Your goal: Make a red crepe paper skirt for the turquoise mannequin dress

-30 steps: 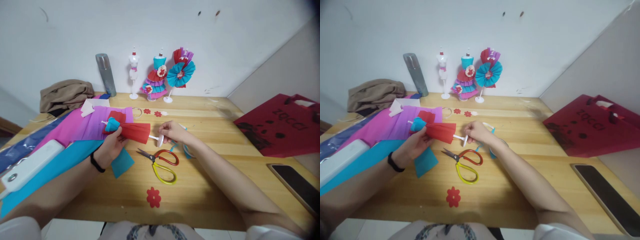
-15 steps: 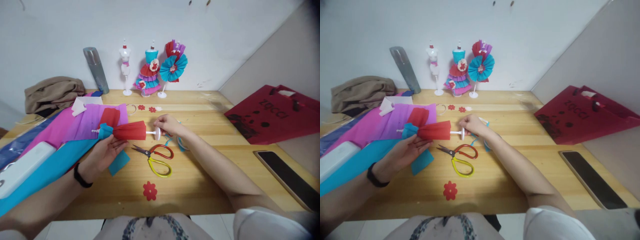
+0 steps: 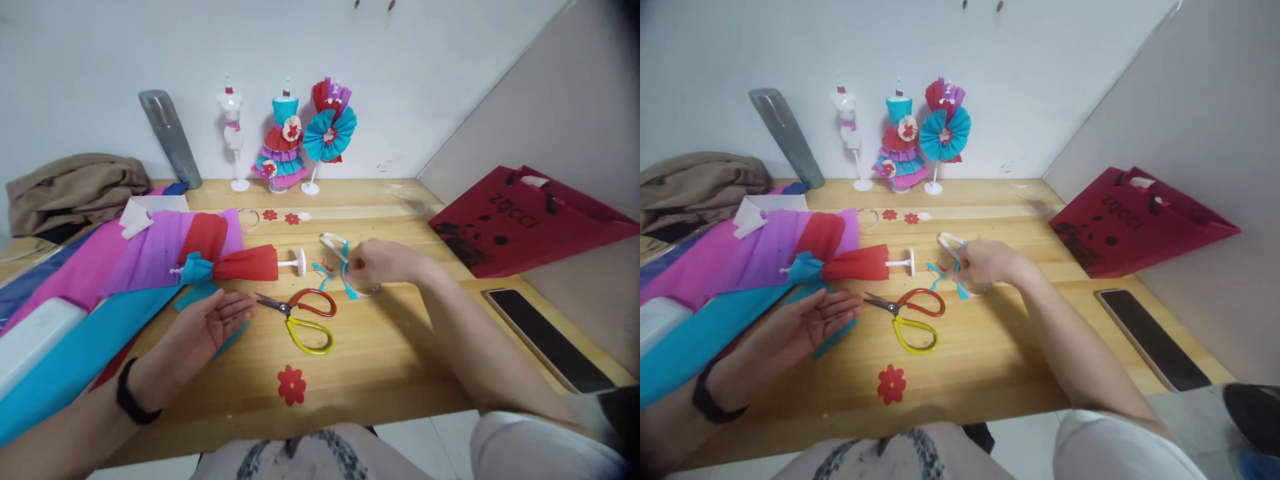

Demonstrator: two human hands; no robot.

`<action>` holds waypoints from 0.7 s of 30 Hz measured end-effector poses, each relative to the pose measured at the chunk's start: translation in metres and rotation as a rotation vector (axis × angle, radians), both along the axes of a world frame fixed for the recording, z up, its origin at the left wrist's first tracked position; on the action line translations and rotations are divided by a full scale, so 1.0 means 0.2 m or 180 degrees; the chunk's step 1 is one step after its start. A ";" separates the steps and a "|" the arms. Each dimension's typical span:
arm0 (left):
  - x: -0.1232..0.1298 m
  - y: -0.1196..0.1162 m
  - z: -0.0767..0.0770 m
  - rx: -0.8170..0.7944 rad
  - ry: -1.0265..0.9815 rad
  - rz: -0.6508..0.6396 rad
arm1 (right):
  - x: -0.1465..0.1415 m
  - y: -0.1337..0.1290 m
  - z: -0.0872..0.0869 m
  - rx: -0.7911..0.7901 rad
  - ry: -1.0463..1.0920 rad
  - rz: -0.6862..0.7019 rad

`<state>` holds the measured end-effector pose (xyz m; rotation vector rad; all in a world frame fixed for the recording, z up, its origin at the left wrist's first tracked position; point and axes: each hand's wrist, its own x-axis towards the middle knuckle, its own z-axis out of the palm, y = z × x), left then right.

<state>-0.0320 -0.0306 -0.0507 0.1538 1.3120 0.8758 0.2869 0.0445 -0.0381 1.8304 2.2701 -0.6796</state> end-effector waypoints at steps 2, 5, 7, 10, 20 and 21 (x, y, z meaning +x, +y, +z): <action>0.01 0.00 0.02 0.0047 -0.0152 -0.0290 | 0.02 -0.06 -0.03 -0.0192 -0.0162 0.0078; 0.04 0.04 0.05 0.0267 -0.0420 -0.0758 | 0.03 -0.11 -0.07 -0.0237 -0.0120 0.0274; 0.07 0.07 0.09 0.0457 -0.0473 -0.0966 | 0.02 -0.11 -0.06 -0.0172 0.0049 0.0381; 0.13 0.14 0.18 0.1008 -0.0349 -0.1164 | 0.02 -0.09 0.03 -0.0069 0.0727 0.0388; 0.26 0.47 0.42 0.2959 0.0274 -0.0989 | -0.09 0.05 0.33 -0.0126 0.3285 0.0016; 0.26 0.50 0.42 0.3109 0.0363 -0.1015 | -0.10 0.07 0.33 -0.0039 0.3461 0.0073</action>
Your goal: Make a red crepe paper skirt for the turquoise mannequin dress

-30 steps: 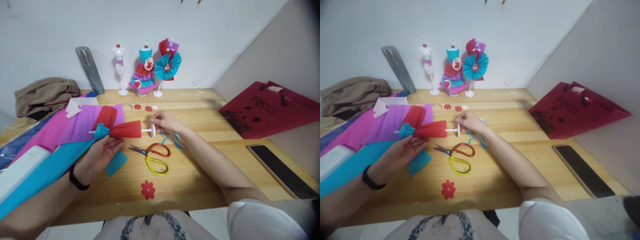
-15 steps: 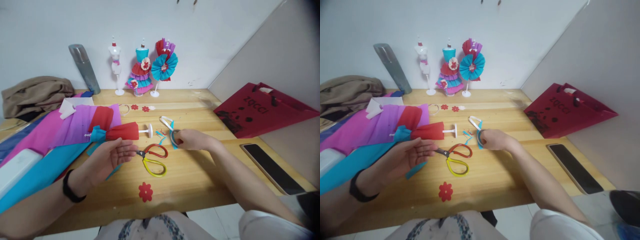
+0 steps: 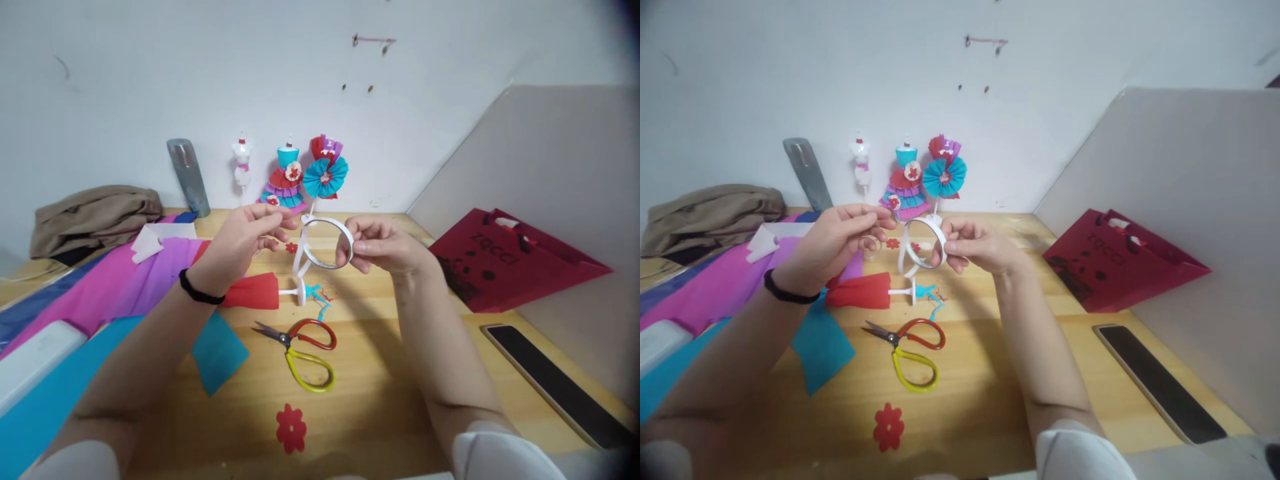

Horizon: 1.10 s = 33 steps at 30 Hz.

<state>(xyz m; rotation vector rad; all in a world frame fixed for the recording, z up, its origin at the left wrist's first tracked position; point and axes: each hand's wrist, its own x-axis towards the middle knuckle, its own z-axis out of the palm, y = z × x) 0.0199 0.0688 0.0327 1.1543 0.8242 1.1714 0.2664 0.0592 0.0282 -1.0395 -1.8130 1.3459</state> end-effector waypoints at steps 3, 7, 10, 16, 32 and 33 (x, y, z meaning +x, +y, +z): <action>0.01 0.05 -0.02 0.0309 0.0182 0.0062 | -0.03 0.06 -0.02 0.0179 0.0254 -0.0311; 0.01 0.10 -0.07 0.0253 0.0315 0.0283 | -0.07 0.11 -0.06 0.0179 0.0214 -0.0744; 0.02 0.11 -0.09 0.0250 0.0391 0.0623 | -0.08 0.12 -0.09 0.0260 0.0326 -0.0606; 0.02 0.14 -0.10 0.0316 0.0594 0.0665 | -0.13 0.14 -0.15 0.0175 0.0645 -0.0354; 0.05 0.15 -0.18 0.0179 0.0689 0.0438 | -0.11 0.09 -0.09 0.0359 0.0749 -0.0682; 0.06 0.15 -0.19 0.0214 0.0741 0.0435 | -0.09 0.09 -0.08 0.0442 0.0815 -0.0760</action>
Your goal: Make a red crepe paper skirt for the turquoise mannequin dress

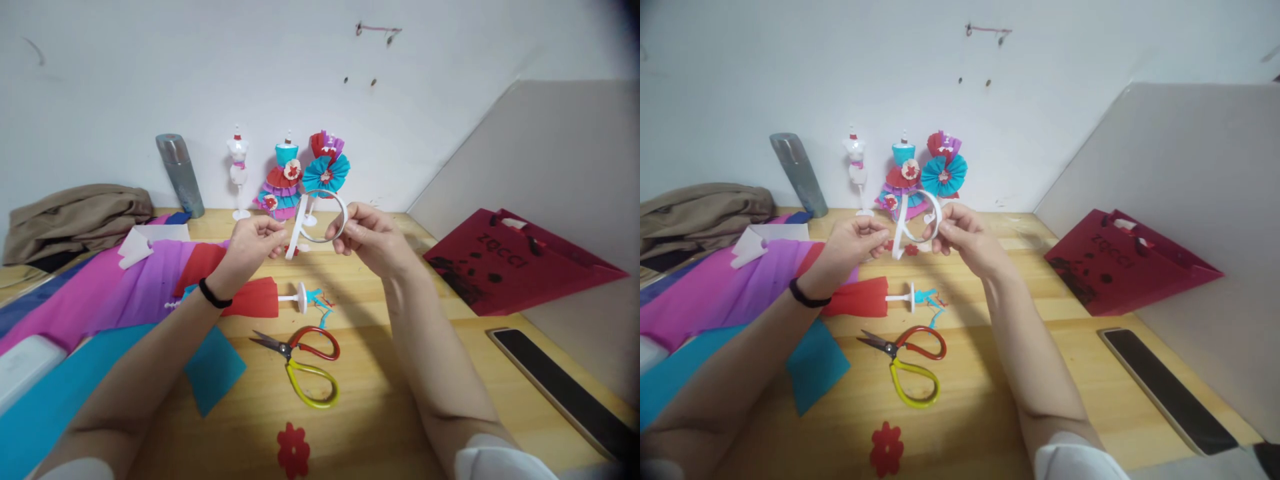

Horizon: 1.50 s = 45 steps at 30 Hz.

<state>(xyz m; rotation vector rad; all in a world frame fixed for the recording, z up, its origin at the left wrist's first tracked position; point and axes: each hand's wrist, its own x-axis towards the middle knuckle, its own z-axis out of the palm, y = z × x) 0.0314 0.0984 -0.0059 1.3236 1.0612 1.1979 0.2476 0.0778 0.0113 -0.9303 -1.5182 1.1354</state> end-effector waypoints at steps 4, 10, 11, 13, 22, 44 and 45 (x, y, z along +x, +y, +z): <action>0.04 -0.03 -0.04 0.0178 0.0017 -0.0156 | 0.04 -0.01 0.01 0.0259 0.0282 0.0045; 0.09 -0.03 -0.09 0.0072 -0.0215 -0.0124 | 0.05 -0.03 0.02 0.0268 0.0342 0.0461; 0.09 -0.03 -0.10 0.0106 -0.0248 -0.0019 | 0.05 -0.03 0.02 0.0243 0.0323 0.0467; 0.08 -0.01 -0.11 0.0148 -0.0267 -0.0027 | 0.04 -0.04 0.03 0.0182 0.0265 0.0465; 0.07 -0.02 -0.13 0.0038 -0.0119 -0.0686 | 0.10 -0.04 0.04 0.0644 0.0718 0.0161; -0.06 -0.11 0.07 0.1725 0.1207 -0.0889 | -0.01 -0.06 0.01 0.0002 0.0725 0.0780; -0.07 -0.12 0.08 0.1745 0.1092 -0.0740 | -0.02 -0.05 0.00 -0.0116 0.0832 0.0802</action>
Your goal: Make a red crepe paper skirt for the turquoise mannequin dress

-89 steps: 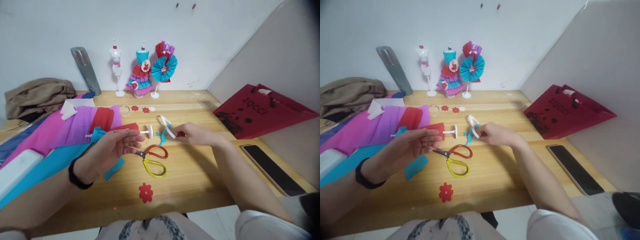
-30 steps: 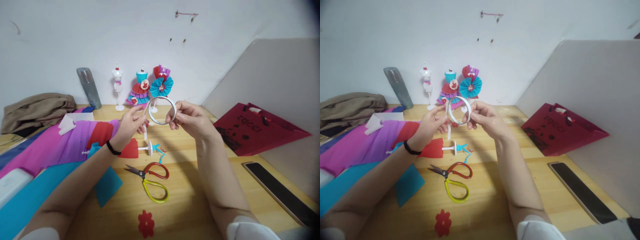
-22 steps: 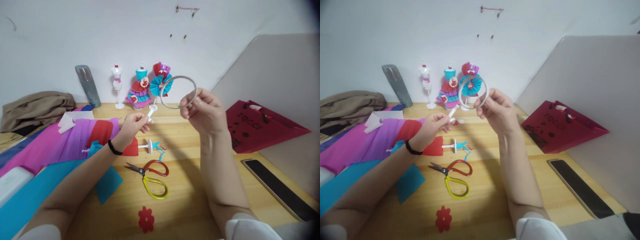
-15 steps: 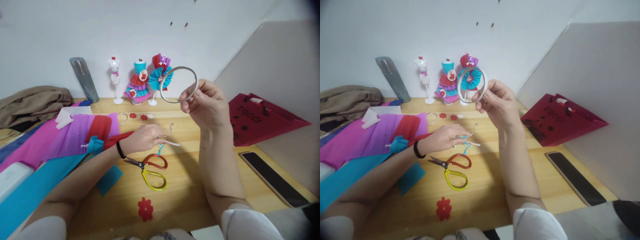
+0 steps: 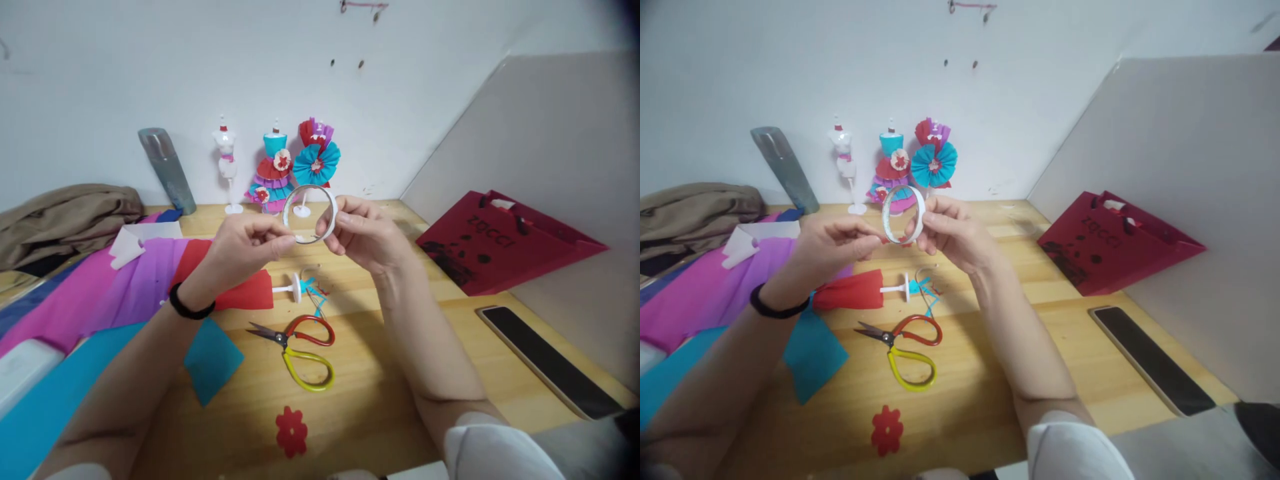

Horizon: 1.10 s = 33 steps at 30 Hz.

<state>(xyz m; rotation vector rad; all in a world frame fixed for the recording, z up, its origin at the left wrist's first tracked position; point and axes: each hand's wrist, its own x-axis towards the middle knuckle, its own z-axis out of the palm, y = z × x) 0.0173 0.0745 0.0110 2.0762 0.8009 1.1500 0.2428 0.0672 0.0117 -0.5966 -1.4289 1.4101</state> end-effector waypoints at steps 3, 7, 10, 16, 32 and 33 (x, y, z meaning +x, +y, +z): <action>-0.02 0.00 0.00 0.0125 -0.0055 0.0118 | -0.05 0.02 -0.03 -0.0393 0.0287 -0.0003; -0.01 0.03 -0.04 0.0056 0.0223 0.0087 | -0.08 0.02 -0.05 -0.0834 0.0639 -0.0068; 0.00 0.03 -0.04 0.0092 0.0210 0.0110 | -0.09 0.03 -0.06 -0.0992 0.0704 -0.0252; -0.03 0.07 -0.03 0.0232 0.0296 -0.0087 | -0.09 0.02 -0.06 -0.0778 0.0348 -0.0143; 0.01 0.03 -0.04 -0.1425 -0.0805 -0.0116 | -0.23 -0.03 -0.16 0.1797 -0.1895 -0.1041; 0.02 0.04 -0.04 -0.1446 -0.0861 -0.0052 | -0.23 -0.03 -0.16 0.1957 -0.1977 -0.1026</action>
